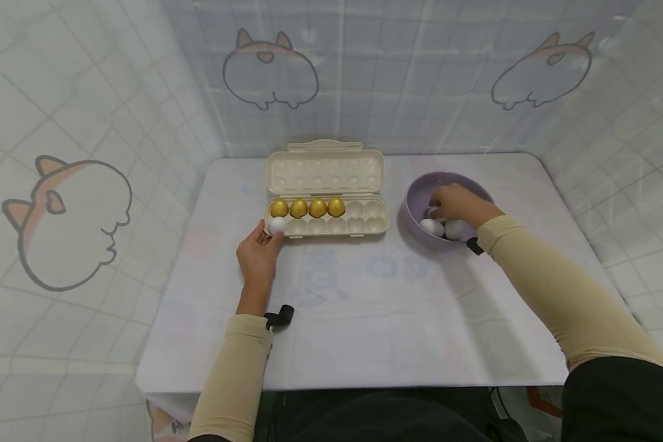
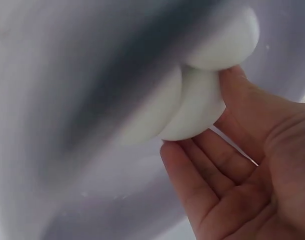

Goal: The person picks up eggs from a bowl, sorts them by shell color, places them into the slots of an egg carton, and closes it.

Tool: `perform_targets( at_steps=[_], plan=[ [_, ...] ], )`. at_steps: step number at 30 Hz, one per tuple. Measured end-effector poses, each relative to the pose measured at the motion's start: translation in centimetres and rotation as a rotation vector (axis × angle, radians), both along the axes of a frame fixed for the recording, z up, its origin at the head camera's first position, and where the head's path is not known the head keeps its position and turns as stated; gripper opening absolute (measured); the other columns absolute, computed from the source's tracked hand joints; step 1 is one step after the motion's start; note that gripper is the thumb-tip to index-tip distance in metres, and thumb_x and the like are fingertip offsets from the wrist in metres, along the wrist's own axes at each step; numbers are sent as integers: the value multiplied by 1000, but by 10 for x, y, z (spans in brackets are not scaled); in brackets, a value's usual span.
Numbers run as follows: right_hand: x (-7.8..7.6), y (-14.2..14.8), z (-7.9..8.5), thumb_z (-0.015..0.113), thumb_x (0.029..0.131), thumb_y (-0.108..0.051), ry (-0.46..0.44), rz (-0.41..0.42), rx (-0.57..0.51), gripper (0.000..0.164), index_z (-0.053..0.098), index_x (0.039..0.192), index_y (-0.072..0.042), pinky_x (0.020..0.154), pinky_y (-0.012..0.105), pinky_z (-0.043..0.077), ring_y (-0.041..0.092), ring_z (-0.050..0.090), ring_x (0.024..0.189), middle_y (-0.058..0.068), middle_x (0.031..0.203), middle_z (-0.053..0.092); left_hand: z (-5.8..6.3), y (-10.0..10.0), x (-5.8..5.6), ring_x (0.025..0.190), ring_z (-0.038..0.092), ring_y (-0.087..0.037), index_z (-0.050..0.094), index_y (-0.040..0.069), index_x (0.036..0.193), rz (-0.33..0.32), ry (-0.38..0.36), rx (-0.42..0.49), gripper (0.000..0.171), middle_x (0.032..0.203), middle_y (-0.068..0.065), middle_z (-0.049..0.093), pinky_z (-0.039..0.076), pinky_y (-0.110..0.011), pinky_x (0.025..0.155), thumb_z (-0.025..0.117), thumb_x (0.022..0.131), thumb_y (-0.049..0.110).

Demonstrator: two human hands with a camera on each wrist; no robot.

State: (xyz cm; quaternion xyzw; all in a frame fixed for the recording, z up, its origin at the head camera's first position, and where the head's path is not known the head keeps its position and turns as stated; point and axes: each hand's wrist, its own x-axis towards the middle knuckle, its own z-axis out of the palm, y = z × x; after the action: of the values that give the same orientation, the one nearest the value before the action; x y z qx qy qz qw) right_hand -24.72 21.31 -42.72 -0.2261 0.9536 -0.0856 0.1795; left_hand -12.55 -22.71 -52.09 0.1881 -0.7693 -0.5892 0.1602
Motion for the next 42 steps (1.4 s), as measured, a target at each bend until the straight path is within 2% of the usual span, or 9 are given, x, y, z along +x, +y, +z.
perform_targets(
  at_steps=[2, 8, 17, 21, 23, 27, 30, 36, 42],
  plan=[
    [0, 5, 0, 70, 100, -18, -11, -10, 18, 32, 74, 120, 7, 104, 58, 56, 43, 68, 115, 24, 119, 76, 0, 0, -1, 128, 70, -26, 56, 5, 151, 0, 0, 8, 66, 146, -22, 62, 62, -24, 98, 84, 91, 11],
    [2, 14, 1, 70, 100, -22, -15, 14, 51, 21, 79, 100, -3, 81, 46, 54, 25, 63, 85, 10, 95, 78, -1, -1, -2, 129, 69, -26, 56, 5, 151, -1, -1, 28, 67, 146, -22, 62, 62, -24, 98, 84, 91, 11],
    [1, 20, -2, 69, 102, -23, -31, 10, 41, 29, 78, 115, 0, 98, 54, 57, 35, 70, 109, 18, 116, 78, -3, -1, -3, 127, 70, -27, 56, 5, 151, 0, 6, 28, 66, 145, -22, 63, 62, -25, 98, 84, 91, 11],
    [-2, 22, -4, 65, 102, -23, -34, -8, 29, 28, 78, 112, 0, 97, 53, 58, 33, 71, 106, 17, 111, 79, -2, -1, -3, 128, 70, -27, 55, 6, 151, -1, -12, 36, 66, 146, -21, 63, 62, -26, 99, 84, 92, 12],
    [-4, 22, -3, 65, 102, -25, -19, -9, 17, 27, 79, 106, -2, 88, 48, 58, 29, 70, 96, 13, 102, 79, -1, -1, -3, 128, 70, -27, 55, 6, 151, -1, -17, 42, 66, 146, -21, 62, 62, -27, 99, 84, 92, 12],
    [-6, 20, 4, 64, 103, -26, 15, -18, -5, 31, 78, 111, 1, 88, 51, 59, 32, 71, 96, 16, 104, 79, 0, -1, -1, 128, 70, -26, 55, 5, 151, -3, -13, 35, 66, 146, -21, 62, 62, -26, 98, 84, 92, 12],
    [-7, 16, 13, 64, 104, -26, 45, -33, -32, 36, 74, 120, 5, 94, 55, 59, 37, 72, 104, 22, 115, 77, -1, -1, -1, 128, 70, -26, 55, 4, 151, -8, 2, 41, 66, 146, -22, 62, 62, -25, 98, 83, 92, 11],
    [-10, 4, 29, 61, 106, -32, 75, -100, -97, 39, 71, 125, 0, 82, 46, 57, 28, 67, 91, 18, 114, 76, -4, -3, -3, 128, 70, -28, 55, 3, 151, -14, 18, 55, 66, 146, -23, 62, 62, -23, 96, 83, 92, 9],
    [-14, -19, 38, 61, 105, -34, 132, -131, -190, 41, 70, 129, -2, 86, 43, 54, 28, 64, 98, 16, 114, 74, -5, -3, -4, 127, 70, -29, 55, 3, 151, -17, 20, 54, 66, 145, -24, 62, 62, -24, 96, 83, 92, 9]
  ],
)
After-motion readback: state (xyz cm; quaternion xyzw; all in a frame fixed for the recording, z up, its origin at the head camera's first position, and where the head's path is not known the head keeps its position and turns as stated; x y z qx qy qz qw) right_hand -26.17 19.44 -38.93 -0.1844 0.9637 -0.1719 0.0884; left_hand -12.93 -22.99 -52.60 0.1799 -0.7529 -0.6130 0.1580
